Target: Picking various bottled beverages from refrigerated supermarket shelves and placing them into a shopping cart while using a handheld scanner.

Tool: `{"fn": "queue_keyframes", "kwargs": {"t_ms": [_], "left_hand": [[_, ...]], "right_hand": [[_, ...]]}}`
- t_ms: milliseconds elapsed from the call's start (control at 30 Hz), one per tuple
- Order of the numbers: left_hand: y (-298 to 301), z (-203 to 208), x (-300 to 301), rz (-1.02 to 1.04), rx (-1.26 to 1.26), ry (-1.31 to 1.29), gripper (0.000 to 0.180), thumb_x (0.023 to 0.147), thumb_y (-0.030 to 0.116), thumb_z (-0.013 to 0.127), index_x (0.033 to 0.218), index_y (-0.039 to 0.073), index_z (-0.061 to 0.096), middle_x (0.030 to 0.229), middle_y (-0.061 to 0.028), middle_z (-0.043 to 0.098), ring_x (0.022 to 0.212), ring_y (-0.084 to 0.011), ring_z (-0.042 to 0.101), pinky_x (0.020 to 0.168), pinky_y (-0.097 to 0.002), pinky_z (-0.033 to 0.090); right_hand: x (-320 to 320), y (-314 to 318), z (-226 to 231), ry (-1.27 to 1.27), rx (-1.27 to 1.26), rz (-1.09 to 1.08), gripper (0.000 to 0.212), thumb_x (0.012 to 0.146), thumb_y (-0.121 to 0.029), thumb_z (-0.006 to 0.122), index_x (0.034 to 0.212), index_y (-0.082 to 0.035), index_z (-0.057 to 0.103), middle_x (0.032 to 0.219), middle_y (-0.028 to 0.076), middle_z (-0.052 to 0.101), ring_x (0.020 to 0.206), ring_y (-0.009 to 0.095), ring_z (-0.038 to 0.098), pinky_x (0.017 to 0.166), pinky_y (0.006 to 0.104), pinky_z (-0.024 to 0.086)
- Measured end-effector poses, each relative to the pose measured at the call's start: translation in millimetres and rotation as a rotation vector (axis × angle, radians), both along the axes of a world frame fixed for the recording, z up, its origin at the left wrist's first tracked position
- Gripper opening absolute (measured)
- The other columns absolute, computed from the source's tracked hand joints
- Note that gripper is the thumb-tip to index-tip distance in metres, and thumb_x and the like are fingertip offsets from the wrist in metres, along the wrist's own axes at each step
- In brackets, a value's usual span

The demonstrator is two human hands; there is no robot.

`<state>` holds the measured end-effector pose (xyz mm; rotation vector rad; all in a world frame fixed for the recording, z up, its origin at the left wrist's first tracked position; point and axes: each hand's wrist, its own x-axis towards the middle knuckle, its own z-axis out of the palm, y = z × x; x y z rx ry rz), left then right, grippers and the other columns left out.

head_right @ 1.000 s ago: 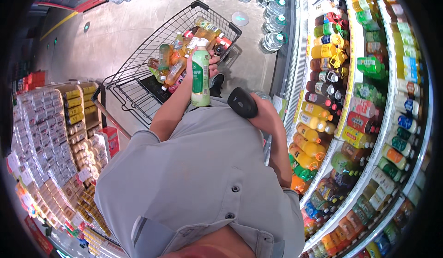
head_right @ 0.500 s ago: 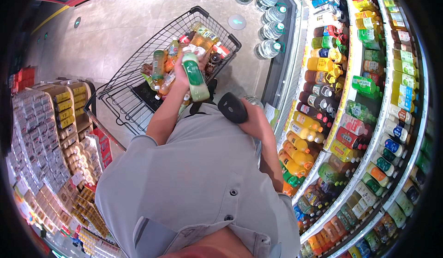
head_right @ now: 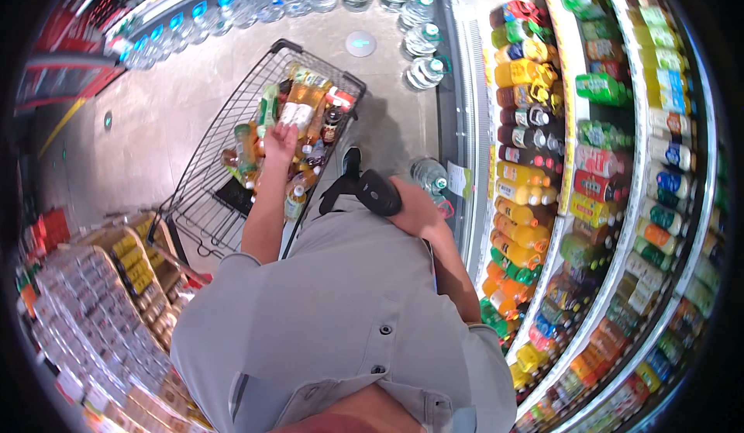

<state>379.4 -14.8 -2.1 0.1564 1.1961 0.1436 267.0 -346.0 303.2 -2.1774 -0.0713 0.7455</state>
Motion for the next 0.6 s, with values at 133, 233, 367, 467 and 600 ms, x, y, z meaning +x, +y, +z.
{"fn": "queue_keyframes", "kwargs": {"t_ms": [133, 233, 367, 467, 600], "left_hand": [[-58, 4, 2, -1.173, 0.533, -0.258, 0.024, 0.102, 0.033, 0.057, 0.101, 0.01, 0.065, 0.087, -0.002, 0.066, 0.077, -0.0148, 0.064, 0.071, -0.0305, 0.053], [-101, -4, 0, -1.452, 0.724, -0.318, 0.028, 0.098, 0.034, 0.064, 0.101, 0.006, 0.066, 0.088, -0.0069, 0.067, 0.076, -0.0203, 0.065, 0.071, -0.0341, 0.053], [-124, -11, -13, -1.744, 1.594, -0.405, 0.04, 0.087, 0.036, 0.071, 0.096, -0.002, 0.063, 0.091, -0.0215, 0.068, 0.087, -0.0426, 0.065, 0.08, -0.0493, 0.052], [-125, -8, -10, -1.731, 1.686, -0.364, 0.042, 0.083, 0.035, 0.075, 0.095, -0.004, 0.064, 0.093, -0.0254, 0.068, 0.093, -0.0458, 0.065, 0.083, -0.0518, 0.051], [-131, 4, 3, -1.973, 1.806, -0.223, 0.048, 0.082, 0.036, 0.074, 0.098, -0.009, 0.067, 0.101, -0.0314, 0.067, 0.104, -0.0473, 0.063, 0.091, -0.0534, 0.05]], "right_hand": [[-16, -15, 4, 0.044, 0.022, -0.126, 0.041, 0.081, -0.021, 0.075, 0.115, -0.004, 0.06, 0.103, 0.023, 0.069, 0.101, 0.044, 0.065, 0.084, 0.0458, 0.051], [-27, -29, -2, 0.062, 0.046, -0.214, 0.039, 0.08, -0.02, 0.075, 0.112, -0.002, 0.062, 0.094, 0.024, 0.069, 0.096, 0.044, 0.067, 0.082, 0.0453, 0.051], [-49, -44, -12, 0.011, 0.064, -0.343, 0.036, 0.08, -0.021, 0.073, 0.108, -0.001, 0.062, 0.094, 0.025, 0.069, 0.096, 0.045, 0.067, 0.081, 0.0467, 0.051], [-65, -55, -20, -0.083, 0.089, -0.369, 0.033, 0.081, -0.021, 0.07, 0.105, -0.002, 0.061, 0.094, 0.025, 0.069, 0.096, 0.046, 0.066, 0.08, 0.0494, 0.051], [-81, -60, -30, -0.018, -0.073, -0.397, 0.043, 0.076, -0.015, 0.07, 0.116, -0.005, 0.06, 0.098, 0.024, 0.069, 0.097, 0.045, 0.066, 0.082, 0.0499, 0.052]]}}
